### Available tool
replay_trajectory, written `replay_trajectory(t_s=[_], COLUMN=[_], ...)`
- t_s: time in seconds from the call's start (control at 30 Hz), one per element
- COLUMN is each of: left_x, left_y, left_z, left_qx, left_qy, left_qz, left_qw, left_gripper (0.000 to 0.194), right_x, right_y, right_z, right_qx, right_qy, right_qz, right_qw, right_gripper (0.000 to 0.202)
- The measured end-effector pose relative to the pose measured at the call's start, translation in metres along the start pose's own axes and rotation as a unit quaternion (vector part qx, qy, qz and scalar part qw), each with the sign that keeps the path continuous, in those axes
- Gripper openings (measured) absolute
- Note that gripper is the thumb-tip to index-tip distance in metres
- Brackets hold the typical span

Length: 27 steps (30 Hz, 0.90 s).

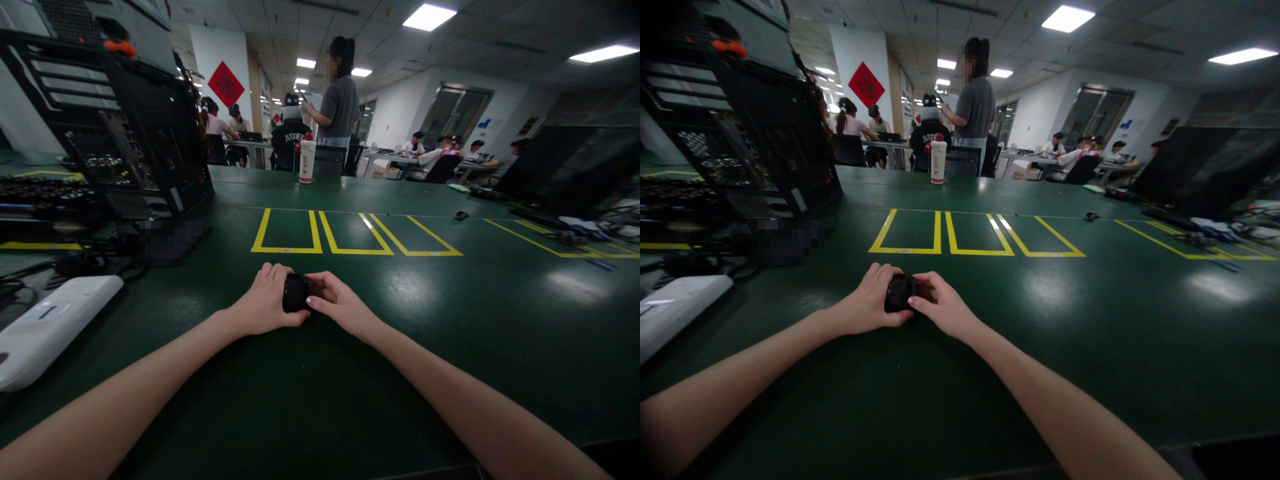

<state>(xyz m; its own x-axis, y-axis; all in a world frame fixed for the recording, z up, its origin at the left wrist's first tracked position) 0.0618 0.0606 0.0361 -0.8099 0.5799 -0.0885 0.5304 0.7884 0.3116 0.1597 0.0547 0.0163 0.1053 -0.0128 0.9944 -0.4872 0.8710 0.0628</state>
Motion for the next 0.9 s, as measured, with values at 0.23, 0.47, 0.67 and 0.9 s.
replay_trajectory(t_s=[0.23, 0.47, 0.67, 0.9], left_x=[0.0004, -0.0005, -0.0008, 0.0001], left_y=[-0.0002, -0.0003, -0.0001, 0.0000], left_z=[0.0002, 0.0007, -0.0004, -0.0001], left_qx=[0.007, 0.003, -0.006, 0.008], left_qy=[-0.007, -0.008, 0.006, -0.013], left_qz=[-0.006, -0.002, 0.001, -0.007], left_qw=[1.000, 1.000, 1.000, 1.000], left_gripper=[0.059, 0.059, 0.058, 0.059], right_x=[0.0006, -0.0031, -0.0023, -0.0023], right_y=[-0.0013, 0.0001, -0.0007, 0.0012], right_z=[0.0001, 0.0003, 0.0023, -0.0023], right_qx=[-0.007, -0.001, 0.000, -0.020], right_qy=[0.018, -0.012, 0.028, 0.007], right_qz=[-0.019, -0.010, -0.005, -0.020], right_qw=[1.000, 1.000, 1.000, 1.000], right_gripper=[0.026, 0.040, 0.038, 0.028])
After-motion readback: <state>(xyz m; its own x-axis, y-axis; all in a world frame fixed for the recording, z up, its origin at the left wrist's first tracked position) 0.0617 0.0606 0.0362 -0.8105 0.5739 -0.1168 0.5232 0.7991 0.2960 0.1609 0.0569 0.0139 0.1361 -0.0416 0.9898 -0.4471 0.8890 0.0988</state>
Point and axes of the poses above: each hand's wrist, its own y-axis towards the middle knuckle, its own z-axis out of the palm, x = y × z, the point moved 9 cm from there along y, towards the middle knuckle, and after that the axes turned 13 degrees about y, right-handed, at the moved point
